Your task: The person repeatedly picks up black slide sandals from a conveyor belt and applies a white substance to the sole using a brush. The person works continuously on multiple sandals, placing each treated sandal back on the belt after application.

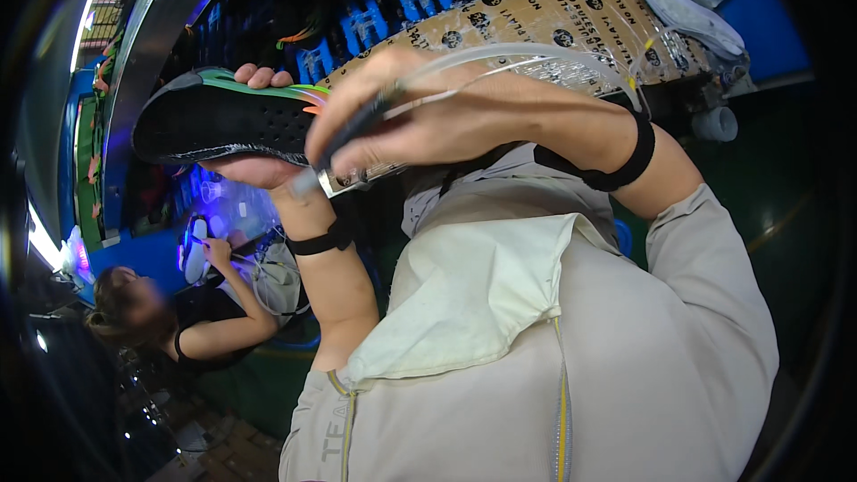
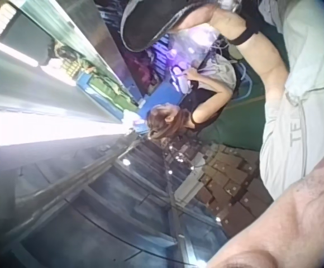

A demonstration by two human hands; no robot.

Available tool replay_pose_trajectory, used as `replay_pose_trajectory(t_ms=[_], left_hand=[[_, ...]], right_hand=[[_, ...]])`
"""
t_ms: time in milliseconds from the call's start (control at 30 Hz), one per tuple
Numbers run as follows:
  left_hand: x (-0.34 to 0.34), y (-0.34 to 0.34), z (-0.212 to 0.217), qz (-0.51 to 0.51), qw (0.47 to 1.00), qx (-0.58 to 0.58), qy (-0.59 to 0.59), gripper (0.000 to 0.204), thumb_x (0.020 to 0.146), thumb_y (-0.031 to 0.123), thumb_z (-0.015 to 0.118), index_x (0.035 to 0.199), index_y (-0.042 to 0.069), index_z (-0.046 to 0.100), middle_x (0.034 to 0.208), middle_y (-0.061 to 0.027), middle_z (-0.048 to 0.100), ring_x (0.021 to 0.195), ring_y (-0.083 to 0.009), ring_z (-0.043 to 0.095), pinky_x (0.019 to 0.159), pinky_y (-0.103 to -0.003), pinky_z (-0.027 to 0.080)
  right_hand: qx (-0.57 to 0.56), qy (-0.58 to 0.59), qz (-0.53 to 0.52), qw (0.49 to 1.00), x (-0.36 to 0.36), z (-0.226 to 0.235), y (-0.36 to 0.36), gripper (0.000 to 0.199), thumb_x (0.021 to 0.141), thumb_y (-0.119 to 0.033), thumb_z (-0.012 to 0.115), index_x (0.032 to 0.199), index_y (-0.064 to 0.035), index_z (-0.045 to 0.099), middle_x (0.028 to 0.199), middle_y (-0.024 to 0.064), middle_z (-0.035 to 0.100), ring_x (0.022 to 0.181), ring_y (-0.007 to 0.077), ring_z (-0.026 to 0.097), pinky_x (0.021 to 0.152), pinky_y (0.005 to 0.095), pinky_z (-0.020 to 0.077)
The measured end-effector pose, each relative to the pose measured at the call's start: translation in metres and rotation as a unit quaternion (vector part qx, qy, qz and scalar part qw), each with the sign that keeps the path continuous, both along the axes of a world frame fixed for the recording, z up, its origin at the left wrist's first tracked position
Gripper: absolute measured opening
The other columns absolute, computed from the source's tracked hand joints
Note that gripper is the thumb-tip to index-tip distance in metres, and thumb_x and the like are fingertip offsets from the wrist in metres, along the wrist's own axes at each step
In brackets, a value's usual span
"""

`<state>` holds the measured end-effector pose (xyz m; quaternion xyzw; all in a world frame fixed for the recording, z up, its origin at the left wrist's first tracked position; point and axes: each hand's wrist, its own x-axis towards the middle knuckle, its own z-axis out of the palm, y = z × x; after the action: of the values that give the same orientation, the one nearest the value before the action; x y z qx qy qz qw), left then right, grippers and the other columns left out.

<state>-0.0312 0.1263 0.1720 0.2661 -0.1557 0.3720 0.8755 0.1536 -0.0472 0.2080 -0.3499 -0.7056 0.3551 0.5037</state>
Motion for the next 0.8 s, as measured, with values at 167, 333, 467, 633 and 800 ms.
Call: replay_pose_trajectory(t_ms=[167, 333, 467, 633, 800], left_hand=[[-0.005, 0.015, 0.008, 0.036, 0.995, 0.075, 0.056, 0.114, 0.082, 0.090, 0.059, 0.147, -0.003, 0.054, 0.135, -0.0261, 0.061, 0.120, -0.0391, 0.061, 0.110, -0.055, 0.046], [-0.002, 0.020, 0.024, -0.054, 0.989, 0.123, 0.059, 0.125, 0.076, 0.097, 0.058, 0.150, -0.003, 0.051, 0.137, -0.0293, 0.060, 0.118, -0.0421, 0.063, 0.104, -0.055, 0.053], [0.004, 0.031, 0.042, 0.057, 0.937, 0.217, 0.266, 0.118, 0.086, 0.091, 0.050, 0.155, -0.005, 0.044, 0.139, -0.0330, 0.061, 0.123, -0.0448, 0.066, 0.108, -0.055, 0.054], [0.020, 0.029, 0.059, 0.055, 0.896, 0.301, 0.323, 0.077, 0.111, 0.061, 0.035, 0.158, 0.001, 0.049, 0.153, -0.0198, 0.061, 0.132, -0.0323, 0.066, 0.110, -0.046, 0.054], [0.035, 0.053, 0.047, 0.017, 0.837, 0.277, 0.472, 0.065, 0.114, 0.055, 0.040, 0.145, 0.004, 0.064, 0.135, -0.0087, 0.072, 0.121, -0.0165, 0.069, 0.106, -0.032, 0.054]], right_hand=[[0.098, -0.160, -0.035, 0.982, 0.000, 0.002, 0.001, 0.028, 0.091, -0.013, 0.082, 0.118, -0.0039, 0.078, 0.100, 0.0131, 0.076, 0.088, 0.0310, 0.074, 0.077, 0.0414, 0.0569], [0.104, -0.118, -0.082, 0.984, 0.000, 0.005, 0.011, 0.030, 0.091, -0.014, 0.081, 0.119, -0.0055, 0.079, 0.098, 0.0143, 0.075, 0.091, 0.0360, 0.073, 0.078, 0.0430, 0.0572], [0.063, -0.245, -0.055, 0.966, 0.003, 0.019, 0.006, 0.028, 0.092, -0.015, 0.081, 0.119, -0.0061, 0.078, 0.105, 0.0143, 0.078, 0.094, 0.0340, 0.074, 0.082, 0.0429, 0.0580], [0.067, -0.229, -0.080, 0.968, 0.008, 0.014, 0.020, 0.026, 0.091, -0.015, 0.081, 0.116, -0.0070, 0.080, 0.107, 0.0142, 0.078, 0.097, 0.0340, 0.075, 0.085, 0.0428, 0.0600], [0.056, -0.239, 0.032, 0.969, 0.012, 0.025, 0.018, 0.030, 0.091, -0.012, 0.080, 0.120, -0.0057, 0.077, 0.109, 0.0136, 0.076, 0.099, 0.0356, 0.074, 0.083, 0.0447, 0.0593]])
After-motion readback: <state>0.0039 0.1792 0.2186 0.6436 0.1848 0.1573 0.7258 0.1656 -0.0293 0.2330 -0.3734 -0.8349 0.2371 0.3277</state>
